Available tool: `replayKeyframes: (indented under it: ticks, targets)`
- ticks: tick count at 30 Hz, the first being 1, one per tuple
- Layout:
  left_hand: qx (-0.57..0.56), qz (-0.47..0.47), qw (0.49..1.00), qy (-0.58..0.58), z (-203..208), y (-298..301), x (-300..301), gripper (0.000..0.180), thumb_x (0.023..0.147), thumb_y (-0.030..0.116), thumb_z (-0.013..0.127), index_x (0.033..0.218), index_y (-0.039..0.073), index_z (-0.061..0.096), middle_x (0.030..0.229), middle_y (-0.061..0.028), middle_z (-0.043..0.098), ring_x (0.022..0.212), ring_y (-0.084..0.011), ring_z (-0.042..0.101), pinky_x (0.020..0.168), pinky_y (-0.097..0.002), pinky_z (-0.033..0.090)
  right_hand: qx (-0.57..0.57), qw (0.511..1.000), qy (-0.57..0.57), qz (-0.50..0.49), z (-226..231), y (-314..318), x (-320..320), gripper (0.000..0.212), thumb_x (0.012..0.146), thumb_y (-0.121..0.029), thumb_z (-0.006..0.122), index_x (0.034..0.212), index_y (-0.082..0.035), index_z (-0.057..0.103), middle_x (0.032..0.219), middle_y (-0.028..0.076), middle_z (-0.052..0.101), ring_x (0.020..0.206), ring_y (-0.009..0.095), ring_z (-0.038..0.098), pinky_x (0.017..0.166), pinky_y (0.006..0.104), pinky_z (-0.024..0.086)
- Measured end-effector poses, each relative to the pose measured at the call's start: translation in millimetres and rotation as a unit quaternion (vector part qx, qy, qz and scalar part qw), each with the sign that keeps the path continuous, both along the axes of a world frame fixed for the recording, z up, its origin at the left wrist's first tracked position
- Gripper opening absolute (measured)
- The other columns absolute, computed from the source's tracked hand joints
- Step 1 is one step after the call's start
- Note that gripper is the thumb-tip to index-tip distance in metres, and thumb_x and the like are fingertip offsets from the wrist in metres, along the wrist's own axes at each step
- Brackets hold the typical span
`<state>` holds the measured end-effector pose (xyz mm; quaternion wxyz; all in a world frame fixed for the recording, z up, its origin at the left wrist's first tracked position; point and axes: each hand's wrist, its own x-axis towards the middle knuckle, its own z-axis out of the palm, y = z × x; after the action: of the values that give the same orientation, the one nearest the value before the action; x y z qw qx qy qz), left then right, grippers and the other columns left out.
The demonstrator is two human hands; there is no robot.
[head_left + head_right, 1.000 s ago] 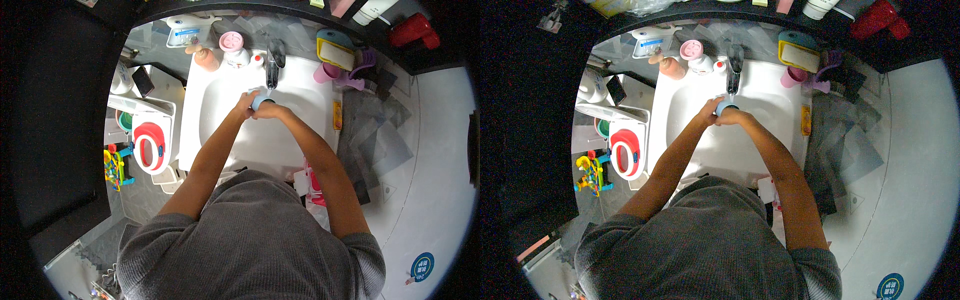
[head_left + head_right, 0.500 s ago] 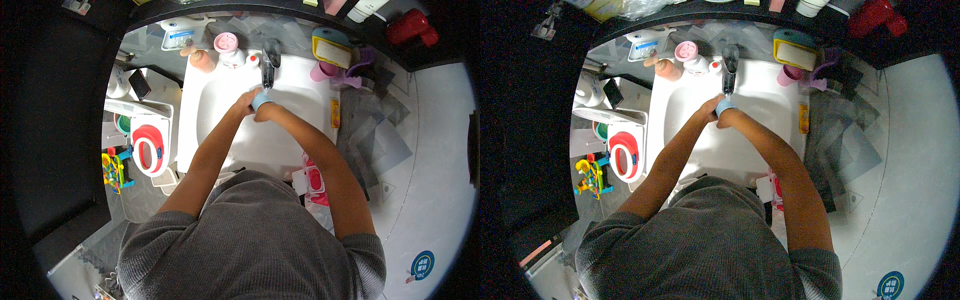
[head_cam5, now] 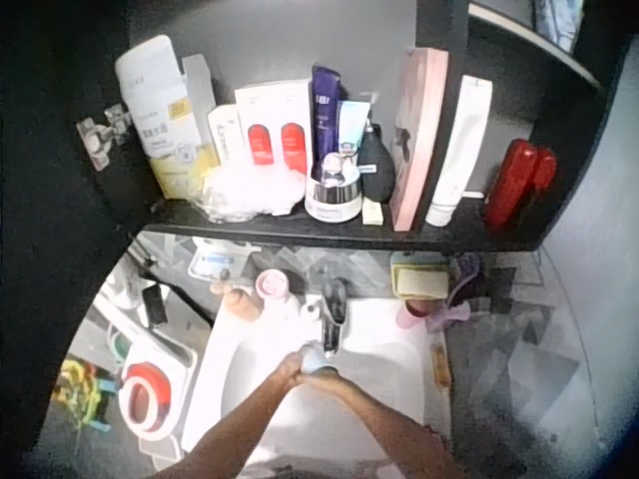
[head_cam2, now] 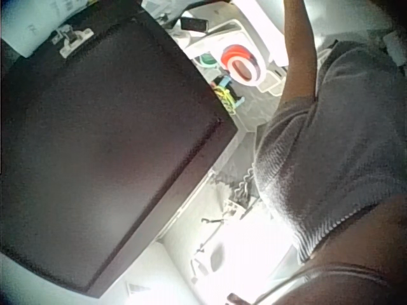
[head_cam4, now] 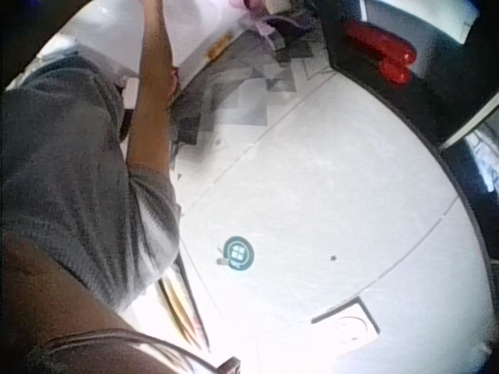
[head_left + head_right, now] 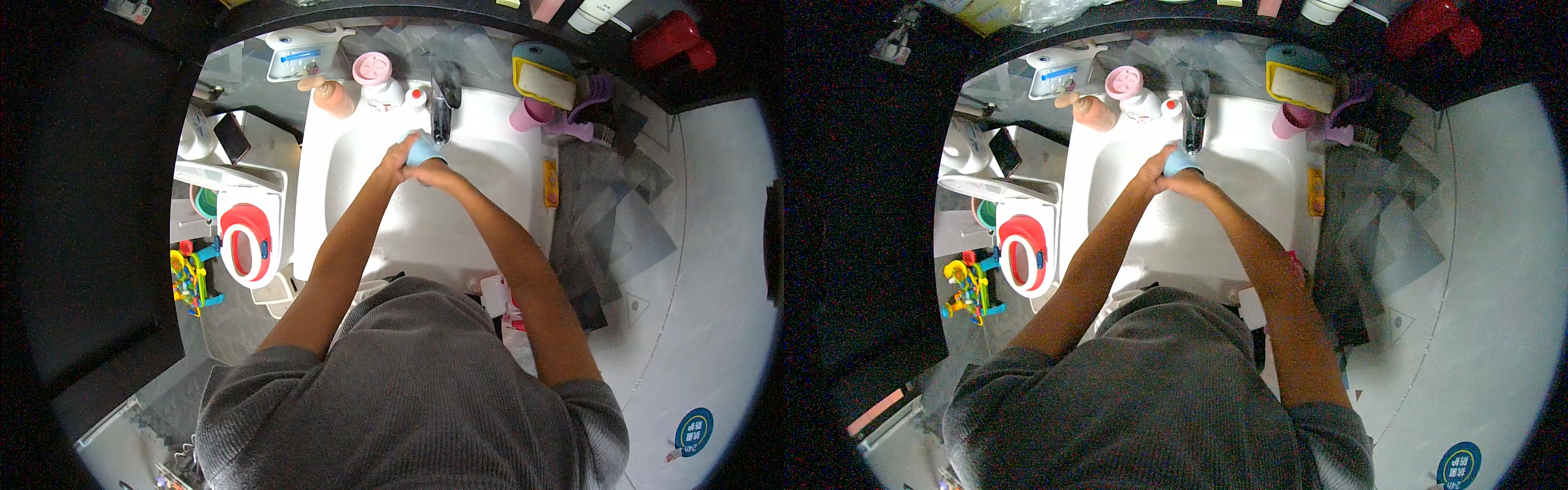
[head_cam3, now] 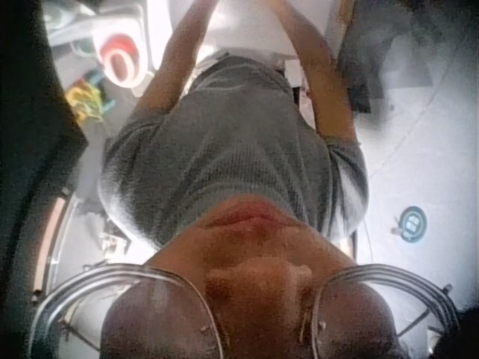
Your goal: The person cleans several plastic cups in a bathroom sink. They rinse each cup under running water, wipe the interior and exterior with their hands, and place the cleaned cups on a wall-mounted rack.
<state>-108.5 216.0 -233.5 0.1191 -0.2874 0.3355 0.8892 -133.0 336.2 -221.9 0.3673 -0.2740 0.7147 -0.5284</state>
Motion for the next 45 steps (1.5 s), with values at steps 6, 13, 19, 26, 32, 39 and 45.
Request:
replayKeyframes:
  ticks: [6,13,19,26,32,39,45]
  targets:
    - [-0.179,-0.009,0.982,-0.064,27.3,11.9,-10.4,0.056,0.08,0.03,0.071,0.118,-0.005,0.047,0.102,-0.017,0.058,0.087,-0.0299,0.061,0.071,-0.0476,0.054,0.103,0.993,0.01,-0.054,-66.0,-26.6,-13.9,0.05,0.075,-0.023,0.068,0.118,-0.005,0.05,0.114,0.012,0.055,0.106,0.027,0.054,0.094,0.0327,0.042]
    - [-0.069,0.066,0.99,-0.1,-5.4,-2.8,2.3,0.052,0.082,0.029,0.069,0.118,-0.002,0.048,0.106,-0.016,0.057,0.091,-0.0312,0.061,0.075,-0.0458,0.052,0.332,0.914,0.082,0.218,12.7,-13.9,-13.2,0.044,0.069,-0.022,0.069,0.106,-0.001,0.058,0.101,0.017,0.059,0.094,0.029,0.058,0.081,0.035,0.046]
    - [0.076,0.092,0.993,0.002,-19.7,2.6,21.3,0.048,0.088,0.04,0.059,0.12,0.006,0.05,0.115,-0.0124,0.057,0.102,-0.029,0.057,0.088,-0.0432,0.047,0.119,0.965,-0.226,-0.064,54.1,0.8,1.0,0.045,0.066,-0.034,0.066,0.095,0.0,0.063,0.088,0.012,0.06,0.078,0.02,0.056,0.067,0.0322,0.043]
    - [0.056,0.102,0.993,0.012,-35.9,18.9,19.6,0.049,0.092,0.048,0.047,0.12,0.008,0.051,0.11,-0.0115,0.06,0.098,-0.0281,0.059,0.087,-0.0431,0.048,0.297,0.925,0.21,0.112,37.1,-0.3,8.1,0.05,0.079,-0.041,0.057,0.109,0.0,0.061,0.109,0.019,0.062,0.105,0.035,0.057,0.089,0.0391,0.044]
    - [0.157,0.183,0.966,-0.091,-15.3,8.2,19.1,0.055,0.092,0.055,0.03,0.122,0.013,0.051,0.119,-0.0118,0.056,0.11,-0.0312,0.054,0.096,-0.0475,0.042,0.144,0.884,0.445,0.008,74.5,34.6,21.7,0.035,0.077,-0.025,0.067,0.1,0.0,0.06,0.109,0.019,0.059,0.107,0.032,0.055,0.095,0.0423,0.04]
    - [0.212,0.107,0.956,-0.17,0.5,42.7,10.2,0.051,0.092,0.049,0.04,0.121,0.009,0.05,0.121,-0.0134,0.052,0.11,-0.032,0.054,0.087,-0.0496,0.049,0.004,0.937,0.189,-0.292,39.9,48.1,23.3,0.084,0.07,-0.033,0.078,0.133,0.004,0.035,0.117,0.023,0.053,0.109,0.035,0.054,0.092,0.0415,0.043]
    - [0.14,0.107,0.972,-0.155,10.2,53.0,24.0,0.04,0.09,0.039,0.049,0.114,0.007,0.05,0.117,-0.0101,0.052,0.108,-0.0236,0.054,0.091,-0.0376,0.05,0.092,0.915,0.304,-0.248,59.2,52.3,27.7,0.082,0.065,-0.031,0.08,0.131,-0.002,0.04,0.116,0.02,0.055,0.106,0.035,0.055,0.09,0.0419,0.044]
